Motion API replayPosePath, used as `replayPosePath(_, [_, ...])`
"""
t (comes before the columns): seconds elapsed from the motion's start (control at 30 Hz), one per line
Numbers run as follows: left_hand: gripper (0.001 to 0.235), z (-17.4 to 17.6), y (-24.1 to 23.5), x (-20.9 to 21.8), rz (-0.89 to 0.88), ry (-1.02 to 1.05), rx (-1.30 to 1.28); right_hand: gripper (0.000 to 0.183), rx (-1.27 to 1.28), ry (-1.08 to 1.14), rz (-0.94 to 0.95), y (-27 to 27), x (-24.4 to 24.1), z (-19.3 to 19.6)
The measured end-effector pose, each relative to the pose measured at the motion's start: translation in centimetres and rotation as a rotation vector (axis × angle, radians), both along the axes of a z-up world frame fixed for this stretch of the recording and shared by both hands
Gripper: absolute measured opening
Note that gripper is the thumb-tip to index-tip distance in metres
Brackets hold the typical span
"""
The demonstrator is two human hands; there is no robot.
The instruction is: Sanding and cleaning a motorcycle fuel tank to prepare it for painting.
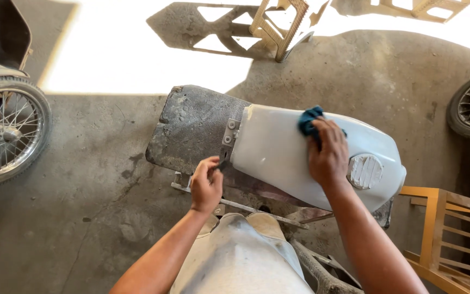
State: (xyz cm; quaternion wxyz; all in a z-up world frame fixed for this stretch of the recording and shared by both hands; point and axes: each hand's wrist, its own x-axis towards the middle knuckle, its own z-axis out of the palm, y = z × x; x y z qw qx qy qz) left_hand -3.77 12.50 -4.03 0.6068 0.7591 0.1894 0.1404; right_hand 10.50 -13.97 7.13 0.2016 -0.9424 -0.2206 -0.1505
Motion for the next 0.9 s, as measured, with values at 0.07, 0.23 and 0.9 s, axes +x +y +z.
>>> replayPosePath(0.07, [0.009,0.7,-1.2,2.3,-0.024,-0.109,0.119,0.033,0.003,-0.016,-0.064,0.2,0.1,0.2])
replayPosePath(0.23, [0.012,3.8,-5.7,4.1,-0.192,-0.349,0.368,0.033,0.037,-0.029,-0.132,0.6,-0.2,0.7])
replayPosePath(0.9, [0.027,1.0,-4.7,6.4,-0.246,-0.322,0.472,0.032,0.031,-0.007,-0.149,0.8,-0.6,1.1])
